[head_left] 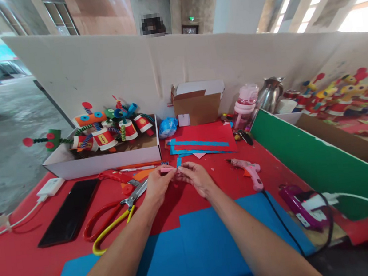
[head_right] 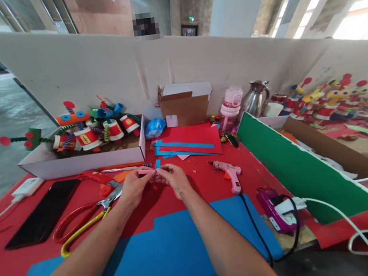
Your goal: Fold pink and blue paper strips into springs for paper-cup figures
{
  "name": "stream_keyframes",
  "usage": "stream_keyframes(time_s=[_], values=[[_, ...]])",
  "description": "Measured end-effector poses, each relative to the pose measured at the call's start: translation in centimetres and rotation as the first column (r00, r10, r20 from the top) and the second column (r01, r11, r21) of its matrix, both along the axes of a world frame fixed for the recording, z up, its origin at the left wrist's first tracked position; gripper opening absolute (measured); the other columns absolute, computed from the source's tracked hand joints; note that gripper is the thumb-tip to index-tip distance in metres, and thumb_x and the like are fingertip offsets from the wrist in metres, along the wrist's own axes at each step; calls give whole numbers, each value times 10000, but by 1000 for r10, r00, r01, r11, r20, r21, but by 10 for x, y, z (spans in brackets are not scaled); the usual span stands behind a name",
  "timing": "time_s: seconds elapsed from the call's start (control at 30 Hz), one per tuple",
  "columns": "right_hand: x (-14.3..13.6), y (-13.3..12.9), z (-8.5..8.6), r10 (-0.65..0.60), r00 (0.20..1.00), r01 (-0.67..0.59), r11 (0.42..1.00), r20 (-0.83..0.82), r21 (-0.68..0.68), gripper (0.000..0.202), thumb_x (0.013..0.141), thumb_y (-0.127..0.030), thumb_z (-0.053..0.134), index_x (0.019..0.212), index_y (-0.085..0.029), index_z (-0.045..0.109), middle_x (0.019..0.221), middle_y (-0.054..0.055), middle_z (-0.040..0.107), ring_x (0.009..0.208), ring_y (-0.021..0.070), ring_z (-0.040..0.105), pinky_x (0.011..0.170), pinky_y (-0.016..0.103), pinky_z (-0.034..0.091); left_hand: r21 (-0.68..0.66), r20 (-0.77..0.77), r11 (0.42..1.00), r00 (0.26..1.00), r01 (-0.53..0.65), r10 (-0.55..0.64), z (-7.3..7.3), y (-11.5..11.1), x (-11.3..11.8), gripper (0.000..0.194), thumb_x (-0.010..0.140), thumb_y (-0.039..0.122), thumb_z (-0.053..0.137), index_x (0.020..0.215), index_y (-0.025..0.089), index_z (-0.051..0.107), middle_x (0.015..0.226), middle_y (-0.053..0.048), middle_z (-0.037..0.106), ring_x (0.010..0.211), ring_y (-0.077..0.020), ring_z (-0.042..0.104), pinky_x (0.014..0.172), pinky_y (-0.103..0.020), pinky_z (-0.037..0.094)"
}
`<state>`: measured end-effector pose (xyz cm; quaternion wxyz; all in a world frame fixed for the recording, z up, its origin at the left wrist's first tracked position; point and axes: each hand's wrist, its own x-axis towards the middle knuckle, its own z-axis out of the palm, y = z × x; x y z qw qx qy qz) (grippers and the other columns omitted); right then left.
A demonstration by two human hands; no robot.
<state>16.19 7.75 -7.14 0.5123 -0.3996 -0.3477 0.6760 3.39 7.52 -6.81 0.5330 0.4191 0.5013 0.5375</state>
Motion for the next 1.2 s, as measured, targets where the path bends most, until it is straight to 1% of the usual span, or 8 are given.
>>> stream_keyframes(time_s=[0.13,0.23,0.33,0.53,0.7,0.9,1.07,1.2], values=[[-1,0,1,16,1000,-16,1000,-9,8,374,485,-421,831,672,-180,615,596,-15,654,609,154,655,690,322,550,11,-23,1000,1000,14,-14,1,-1,1,232,554,330,732,656,149,630,573,10,611,524,-114,529,519,-229,437],[-1,-1,0,-14,1000,14,1000,-28,-4,362,488,-406,831,658,-177,608,577,-22,642,593,155,658,685,323,550,12,-29,1000,999,24,-24,2,-2,1,243,551,344,740,636,149,621,545,18,591,503,-102,501,510,-223,420],[0,0,-1,-26,999,26,1000,-42,-11,350,498,-401,827,652,-173,610,567,-28,632,568,144,650,680,315,548,19,-32,999,999,44,-43,1,-2,2,267,549,361,748,643,142,628,567,6,606,513,-102,504,509,-221,411],[4,2,0,-6,1000,6,1000,5,-8,349,516,-405,823,682,-164,633,599,-16,644,581,128,644,686,303,552,7,2,996,996,89,-89,0,-1,0,295,558,389,748,658,137,632,568,-1,608,514,-102,506,507,-220,414],[4,1,0,13,1000,-13,1000,18,-12,353,501,-369,845,694,-154,643,621,1,660,592,122,643,675,271,549,-18,36,996,996,85,-84,0,-1,-1,313,541,391,763,670,147,615,557,11,599,511,-113,524,508,-234,444],[2,2,-4,-17,999,17,1000,35,4,338,505,-363,846,667,-163,627,592,-1,659,580,144,651,699,326,564,-8,54,995,994,98,-97,-2,-1,-1,321,546,388,770,681,139,619,600,-8,623,527,-108,532,530,-232,444],[0,2,-2,-67,993,63,997,95,45,351,496,-396,839,653,-169,620,572,-7,657,560,147,648,680,323,561,-41,149,987,977,158,-150,-5,-1,-1,337,578,397,758,711,123,612,628,-28,634,536,-107,545,512,-220,426],[2,2,-2,-26,995,21,999,101,49,338,506,-381,838,660,-170,623,580,-9,654,581,142,651,685,308,557,-47,154,987,977,155,-146,-6,0,-2,345,576,403,765,716,135,601,609,-15,627,520,-109,549,505,-226,434]])
